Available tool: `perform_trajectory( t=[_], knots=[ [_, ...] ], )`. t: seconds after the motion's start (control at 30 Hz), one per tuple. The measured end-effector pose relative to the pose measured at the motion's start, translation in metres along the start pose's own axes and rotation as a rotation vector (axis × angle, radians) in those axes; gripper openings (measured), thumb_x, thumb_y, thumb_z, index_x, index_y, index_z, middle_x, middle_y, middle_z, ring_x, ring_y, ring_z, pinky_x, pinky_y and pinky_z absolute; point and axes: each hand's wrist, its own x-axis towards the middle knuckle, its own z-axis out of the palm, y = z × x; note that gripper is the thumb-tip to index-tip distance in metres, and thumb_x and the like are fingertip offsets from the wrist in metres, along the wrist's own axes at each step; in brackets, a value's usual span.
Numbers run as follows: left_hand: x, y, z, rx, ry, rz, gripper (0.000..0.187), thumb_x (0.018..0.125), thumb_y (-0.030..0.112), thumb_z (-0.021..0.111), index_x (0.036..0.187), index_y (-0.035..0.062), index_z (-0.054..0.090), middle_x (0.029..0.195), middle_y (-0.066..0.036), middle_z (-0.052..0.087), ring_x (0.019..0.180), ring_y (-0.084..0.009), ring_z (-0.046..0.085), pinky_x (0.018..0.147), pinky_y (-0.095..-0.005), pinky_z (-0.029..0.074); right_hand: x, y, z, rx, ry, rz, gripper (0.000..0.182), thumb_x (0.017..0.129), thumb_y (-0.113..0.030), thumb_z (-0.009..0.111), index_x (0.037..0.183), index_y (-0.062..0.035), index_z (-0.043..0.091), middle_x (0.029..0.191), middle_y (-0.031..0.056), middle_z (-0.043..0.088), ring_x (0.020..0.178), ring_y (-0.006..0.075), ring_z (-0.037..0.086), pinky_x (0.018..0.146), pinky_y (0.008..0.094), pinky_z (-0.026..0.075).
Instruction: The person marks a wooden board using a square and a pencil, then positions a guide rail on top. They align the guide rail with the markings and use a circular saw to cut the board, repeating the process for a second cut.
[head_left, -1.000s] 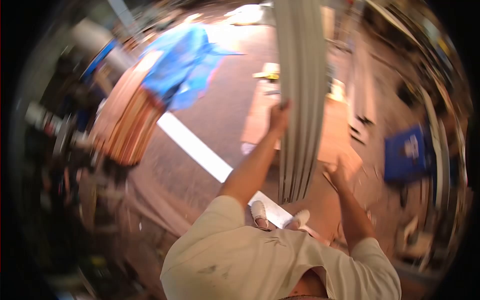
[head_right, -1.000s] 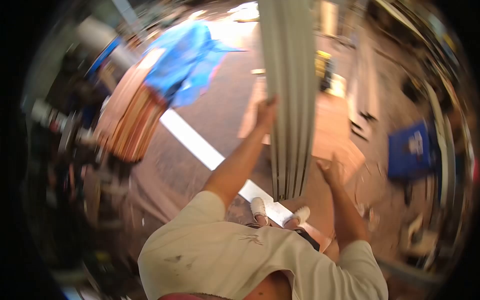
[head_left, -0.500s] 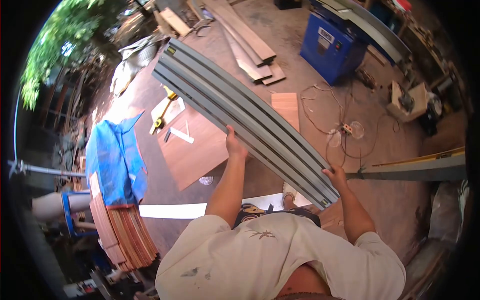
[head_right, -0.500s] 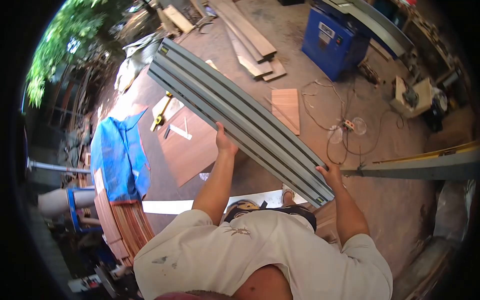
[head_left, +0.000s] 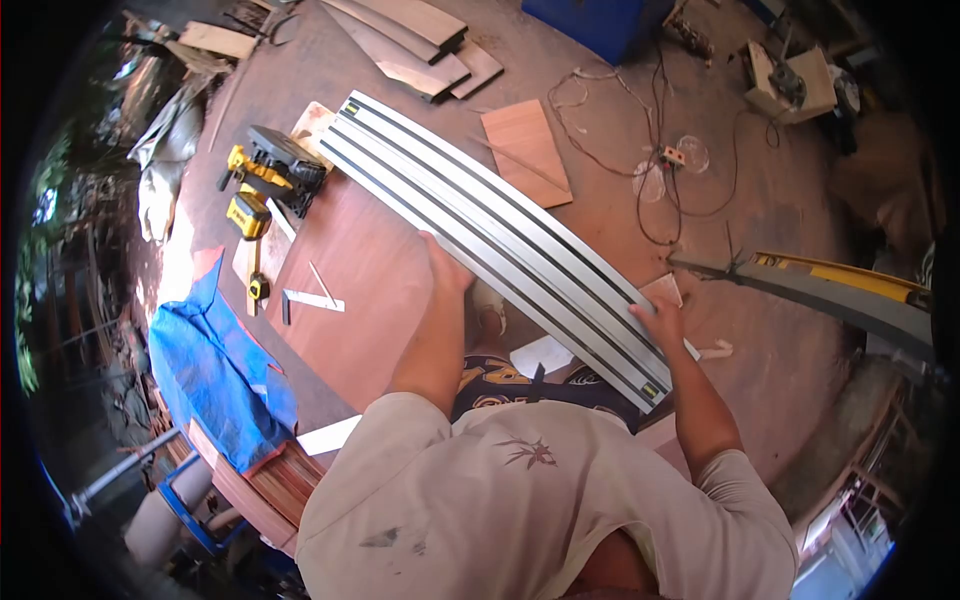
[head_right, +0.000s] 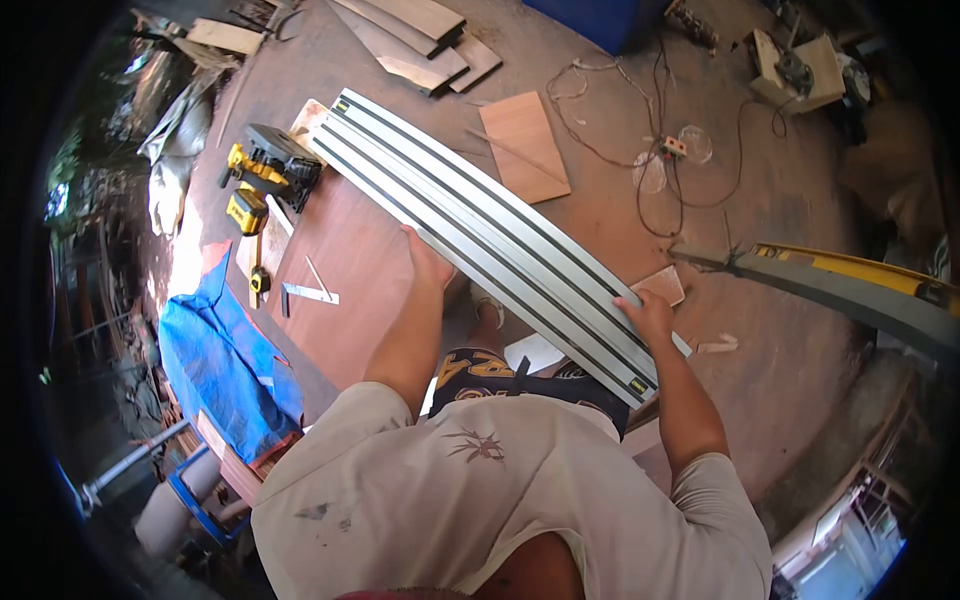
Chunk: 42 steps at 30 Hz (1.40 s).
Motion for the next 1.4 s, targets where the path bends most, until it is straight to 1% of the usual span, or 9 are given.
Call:
perform_trajectory(
  t=[0.13, 0.2, 0.3, 0.37, 0.5, 0.67, 0.8, 1.03, 1.4],
  knots=[
    [0.055, 0.051, -0.058, 0.229, 0.098, 0.053, 0.087, 0.094, 0.069, 0.025, 0.148, 0.0004, 0.025, 0.149, -0.016, 0.036, 0.134, -0.0334, 0.039, 0.108, -0.0472, 0.036, 0.017, -0.058, 0.058, -0.031, 0.031, 0.056, 0.049, 0.073, -0.052, 0.076, 0.089, -0.005, 0.072, 0.08, 0.0186, 0.068, 0.076, 0.0342, 0.067, 0.07, 0.0399, 0.051],
    [0.06, 0.09, -0.064, 0.711, 0.248, -0.254, 0.08, 0.096, 0.065, 0.028, 0.133, -0.0031, 0.045, 0.126, -0.02, 0.059, 0.107, -0.0317, 0.062, 0.09, -0.0451, 0.051, 0.028, -0.075, 0.09, -0.019, 0.047, 0.075, 0.051, 0.073, -0.053, 0.076, 0.088, -0.0046, 0.072, 0.079, 0.0187, 0.068, 0.075, 0.0341, 0.066, 0.069, 0.0399, 0.05],
    [0.083, 0.147, -0.099, 1.294, 0.066, -0.545, 0.07, 0.098, 0.061, 0.031, 0.105, -0.0007, 0.062, 0.093, -0.017, 0.07, 0.07, -0.0281, 0.068, 0.067, -0.0419, 0.055, 0.042, -0.079, 0.129, 0.036, 0.002, 0.201, 0.053, 0.071, -0.054, 0.076, 0.084, -0.0033, 0.071, 0.078, 0.0189, 0.068, 0.073, 0.0343, 0.065, 0.068, 0.0397, 0.05],
    [0.099, 0.177, -0.13, 1.38, 0.064, -0.496, 0.06, 0.098, 0.055, 0.041, 0.086, 0.0011, 0.064, 0.076, -0.016, 0.069, 0.053, -0.0264, 0.062, 0.055, -0.0393, 0.052, 0.048, -0.076, 0.145, -0.009, -0.01, 0.215, 0.054, 0.07, -0.055, 0.076, 0.08, -0.0024, 0.07, 0.076, 0.019, 0.067, 0.072, 0.0346, 0.065, 0.067, 0.0394, 0.049],
    [0.139, 0.224, -0.158, 1.975, 0.2, 0.552, 0.039, 0.089, 0.037, 0.061, 0.095, -0.001, 0.063, 0.088, -0.02, 0.067, 0.078, -0.0326, 0.066, 0.072, -0.0425, 0.052, 0.058, -0.051, 0.166, 0.016, -0.107, 0.212, 0.053, 0.074, -0.053, 0.074, 0.078, -0.0014, 0.068, 0.076, 0.0202, 0.065, 0.071, 0.0353, 0.064, 0.067, 0.0403, 0.049],
    [0.179, 0.229, -0.122, 1.928, 0.268, 0.856, 0.057, 0.09, 0.039, 0.06, 0.134, 0.005, 0.048, 0.138, -0.025, 0.045, 0.128, -0.0396, 0.042, 0.106, -0.0496, 0.033, 0.066, -0.077, 0.168, 0.045, -0.11, 0.211, 0.048, 0.079, -0.049, 0.072, 0.089, -0.0026, 0.068, 0.081, 0.0197, 0.067, 0.076, 0.0338, 0.066, 0.07, 0.039, 0.05],
    [0.197, 0.217, -0.119, 1.922, 0.416, 0.763, 0.069, 0.092, 0.043, 0.056, 0.146, 0.0076, 0.033, 0.151, -0.024, 0.029, 0.142, -0.0393, 0.023, 0.114, -0.057, 0.016, 0.092, -0.134, 0.188, 0.11, -0.014, 0.131, 0.047, 0.082, -0.046, 0.071, 0.1, -0.0036, 0.067, 0.087, 0.0181, 0.068, 0.082, 0.0314, 0.067, 0.073, 0.0376, 0.05],
    [0.195, 0.211, -0.125, 1.953, 0.403, 0.834, 0.065, 0.092, 0.042, 0.054, 0.145, 0.0091, 0.036, 0.15, -0.022, 0.032, 0.141, -0.0386, 0.025, 0.114, -0.0553, 0.016, 0.138, -0.218, 0.212, 0.021, -0.03, 0.282, 0.053, 0.08, -0.055, 0.069, 0.099, -0.0052, 0.067, 0.091, 0.0178, 0.069, 0.085, 0.0339, 0.066, 0.075, 0.0395, 0.05],
    [0.195, 0.209, -0.121, 1.943, 0.399, 0.938, 0.063, 0.093, 0.044, 0.049, 0.144, 0.0091, 0.038, 0.146, -0.022, 0.039, 0.137, -0.0416, 0.03, 0.113, -0.0564, 0.018, 0.138, -0.203, 0.217, -0.004, -0.003, 0.23, 0.059, 0.077, -0.063, 0.066, 0.09, -0.0055, 0.067, 0.085, 0.0166, 0.069, 0.082, 0.0333, 0.066, 0.073, 0.0407, 0.05]
  ],
)
